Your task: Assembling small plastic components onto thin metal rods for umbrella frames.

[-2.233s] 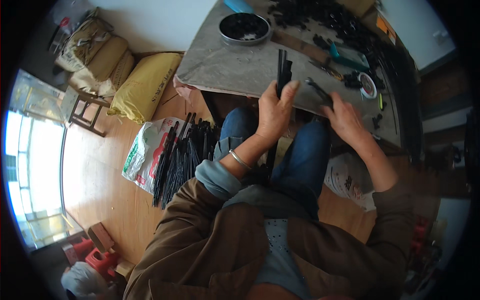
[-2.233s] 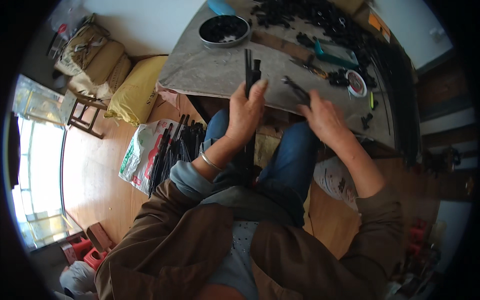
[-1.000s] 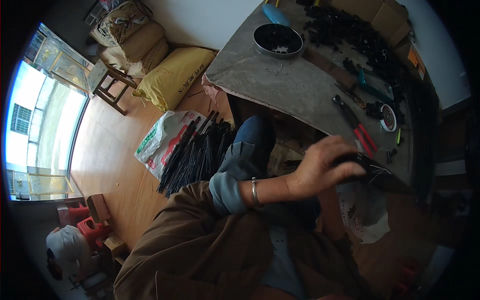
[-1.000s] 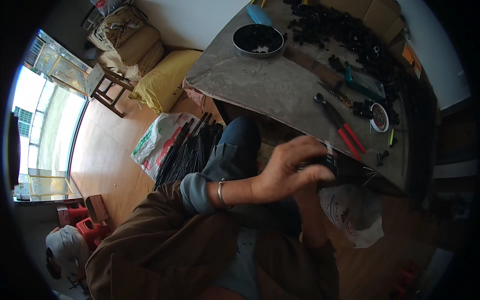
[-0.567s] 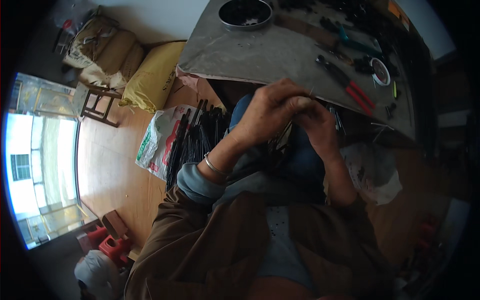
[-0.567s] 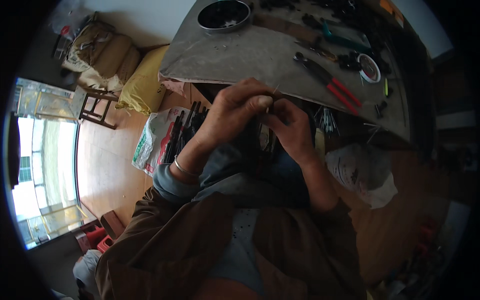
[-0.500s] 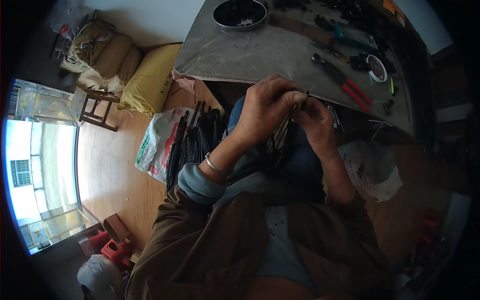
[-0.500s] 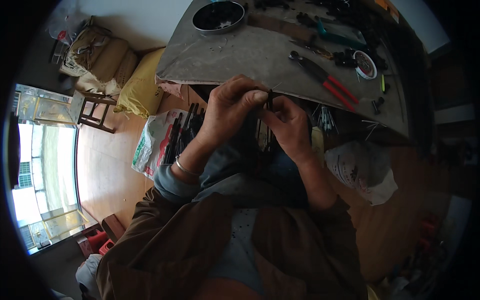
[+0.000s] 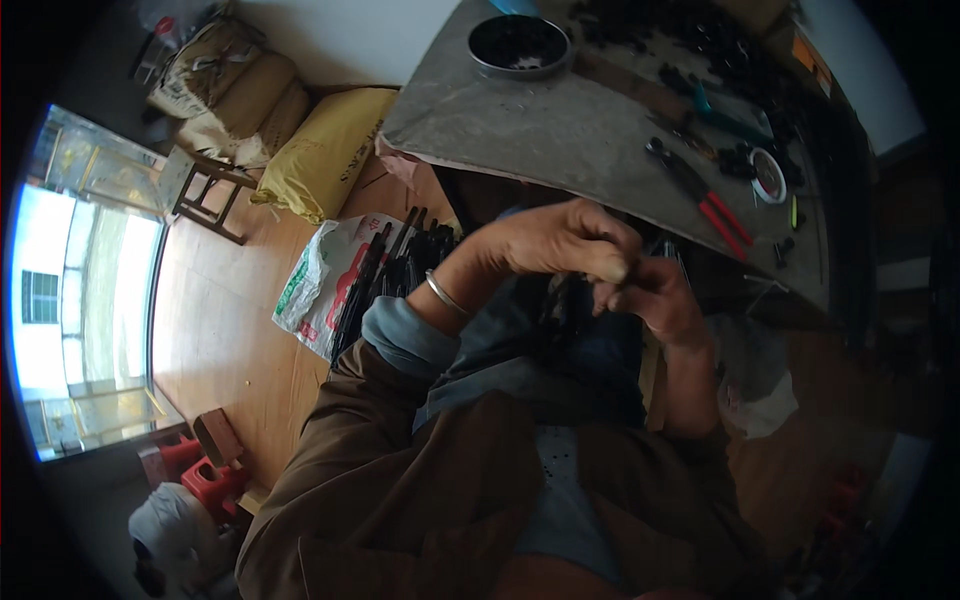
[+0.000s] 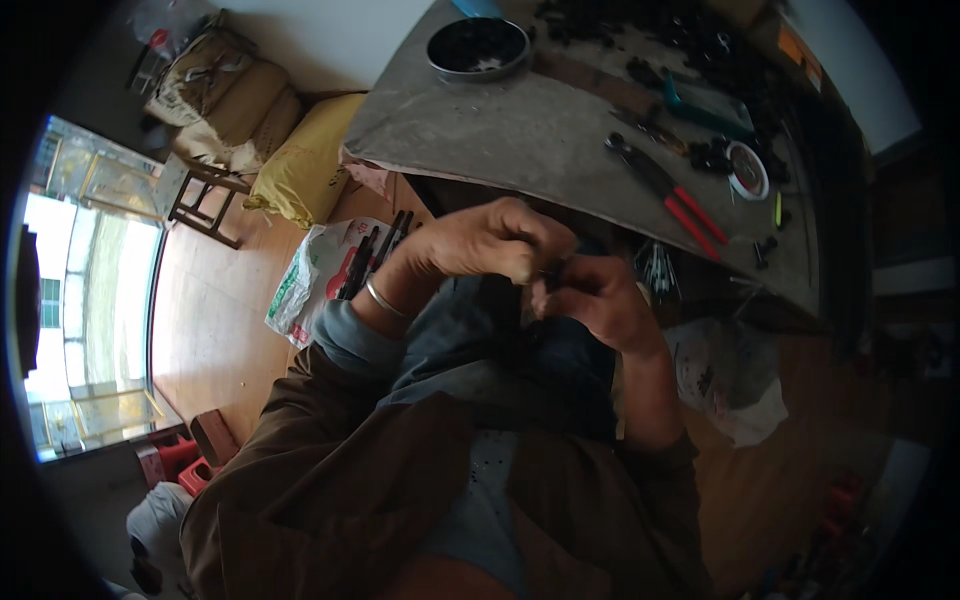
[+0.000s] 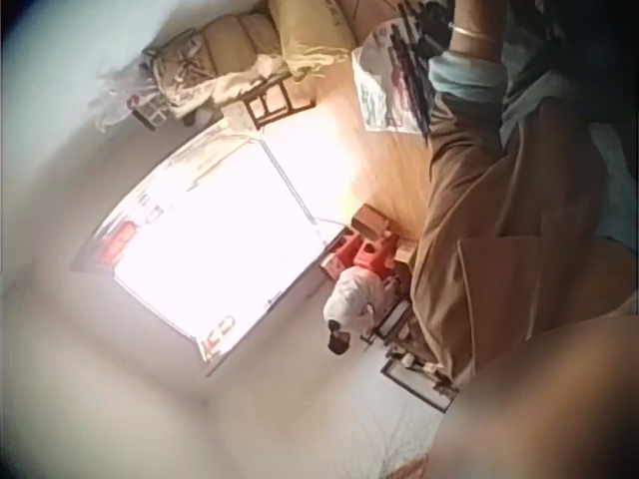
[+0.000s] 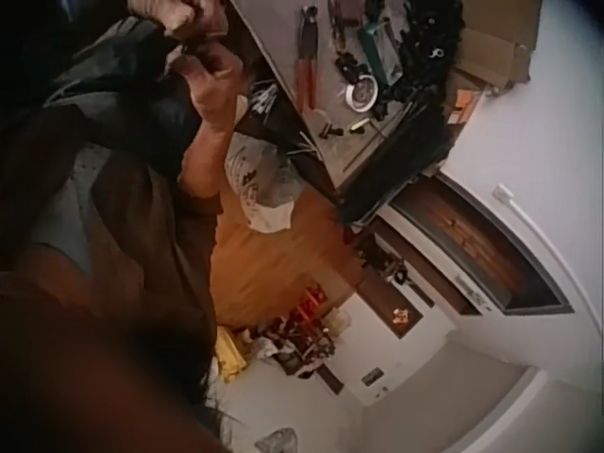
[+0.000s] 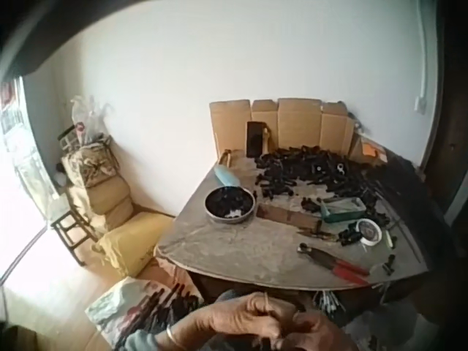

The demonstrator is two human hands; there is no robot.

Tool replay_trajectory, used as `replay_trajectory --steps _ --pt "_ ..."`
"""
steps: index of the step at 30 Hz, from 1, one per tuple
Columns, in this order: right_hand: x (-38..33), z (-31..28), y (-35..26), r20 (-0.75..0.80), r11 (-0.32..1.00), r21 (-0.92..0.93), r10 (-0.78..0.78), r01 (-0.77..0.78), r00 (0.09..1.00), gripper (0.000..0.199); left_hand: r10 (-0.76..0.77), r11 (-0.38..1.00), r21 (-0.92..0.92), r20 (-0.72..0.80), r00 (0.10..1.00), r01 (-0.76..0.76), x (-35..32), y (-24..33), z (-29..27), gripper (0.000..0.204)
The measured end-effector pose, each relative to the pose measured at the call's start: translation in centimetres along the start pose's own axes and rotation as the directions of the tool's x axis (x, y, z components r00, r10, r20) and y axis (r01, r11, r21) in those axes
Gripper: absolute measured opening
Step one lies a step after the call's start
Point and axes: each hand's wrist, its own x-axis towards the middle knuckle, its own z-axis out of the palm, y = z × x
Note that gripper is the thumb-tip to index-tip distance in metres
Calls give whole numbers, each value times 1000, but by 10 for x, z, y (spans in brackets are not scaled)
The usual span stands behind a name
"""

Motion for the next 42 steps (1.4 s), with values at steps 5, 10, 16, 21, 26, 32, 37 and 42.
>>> replay_trajectory --steps 5,10,16,21,26,32,37,42 --pt "12 18 0 -234 994 -54 -105 95 967 7 188 964 -93 -425 885 -249 4 -26 18 51" --pt "16 45 4 -521 970 -237 -174 54 836 9 206 959 18 -733 648 -284 13 -23 46 39" --pt "22 36 8 -482 965 -263 -108 -26 870 23 334 927 152 -751 569 -343 21 -36 40 33" --pt "28 25 12 -449 995 60 -39 74 893 13 392 920 291 -673 627 -262 15 -31 15 37" --pt "36 17 17 -413 992 -79 -120 95 903 10 749 457 857 -515 416 239 17 5 -106 23" --pt "50 16 18 -396 987 119 -52 107 917 10 487 -152 732 -529 695 664 22 50 -199 28" --pt "52 6 25 -368 979 203 61 16 928 11 173 -327 705 -609 774 629 41 58 -202 23" --pt "52 -2 29 -380 980 198 74 3 922 10 142 -317 786 -513 846 530 41 63 -200 20"
